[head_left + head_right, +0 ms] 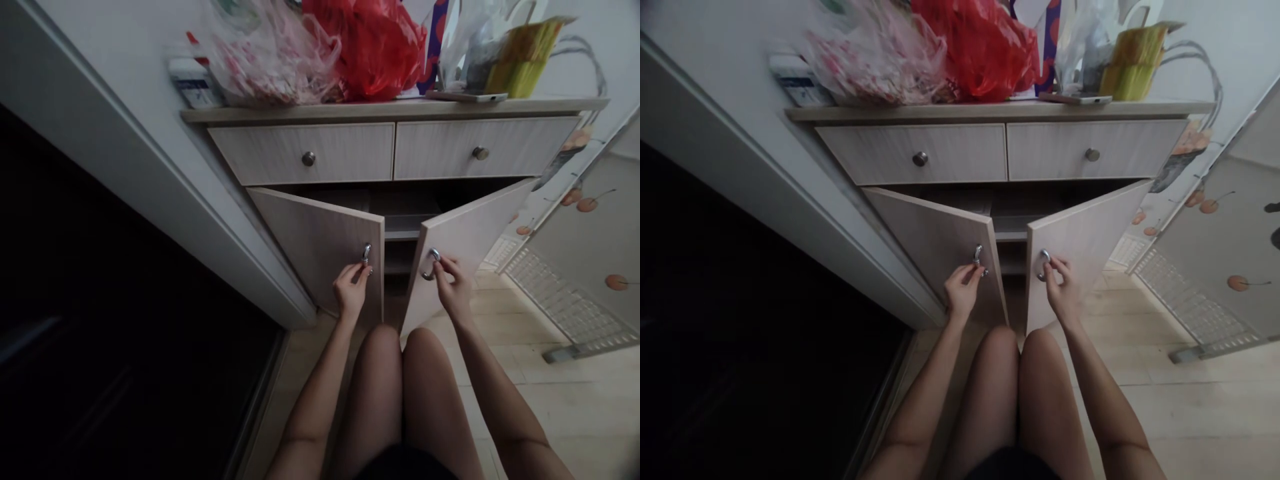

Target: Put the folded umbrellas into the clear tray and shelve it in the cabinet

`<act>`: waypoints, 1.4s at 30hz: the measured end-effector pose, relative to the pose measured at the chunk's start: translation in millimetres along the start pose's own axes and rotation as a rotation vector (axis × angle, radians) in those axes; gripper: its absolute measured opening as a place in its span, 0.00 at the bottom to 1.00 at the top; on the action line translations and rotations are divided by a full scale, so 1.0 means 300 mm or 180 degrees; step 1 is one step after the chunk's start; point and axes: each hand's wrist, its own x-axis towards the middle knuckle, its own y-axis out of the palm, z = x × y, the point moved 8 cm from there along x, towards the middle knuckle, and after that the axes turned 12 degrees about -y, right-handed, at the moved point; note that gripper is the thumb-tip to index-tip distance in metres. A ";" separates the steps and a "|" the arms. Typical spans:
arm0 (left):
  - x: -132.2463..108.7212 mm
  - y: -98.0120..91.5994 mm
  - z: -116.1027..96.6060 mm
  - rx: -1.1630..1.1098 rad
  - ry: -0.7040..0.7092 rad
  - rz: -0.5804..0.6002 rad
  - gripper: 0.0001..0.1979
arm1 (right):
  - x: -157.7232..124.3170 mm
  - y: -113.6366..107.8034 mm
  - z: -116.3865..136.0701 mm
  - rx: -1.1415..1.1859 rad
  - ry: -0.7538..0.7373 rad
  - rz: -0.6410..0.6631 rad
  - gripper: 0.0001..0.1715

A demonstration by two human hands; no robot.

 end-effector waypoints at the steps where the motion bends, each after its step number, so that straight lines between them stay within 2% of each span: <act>1: 0.018 0.031 0.008 0.0015 -0.0031 0.0025 0.16 | 0.023 0.040 -0.013 0.0035 0.0014 0.0027 0.22; 6: 0.092 0.138 0.038 0.0211 -0.0149 0.0106 0.11 | 0.106 0.194 -0.087 -0.0004 0.0102 0.0131 0.25; 11: 0.144 0.210 0.043 0.0554 -0.0261 0.0099 0.06 | 0.160 0.280 -0.120 -0.0277 0.0037 0.0176 0.29; 18: 0.207 0.282 0.035 0.0885 -0.0413 0.0113 0.05 | 0.224 0.366 -0.162 -0.0637 0.0071 0.0223 0.33; 25: 0.264 0.334 0.070 0.0976 -0.0630 0.0306 0.07 | 0.256 0.416 -0.201 -0.0777 0.0047 0.0310 0.29; 31: 0.301 0.360 0.073 0.1050 -0.0625 0.0355 0.08 | 0.289 0.448 -0.224 -0.0750 0.0072 0.0319 0.28; 42: 0.341 0.387 0.095 0.0955 -0.0550 0.0343 0.06 | 0.307 0.457 -0.235 -0.0699 0.0117 0.0160 0.30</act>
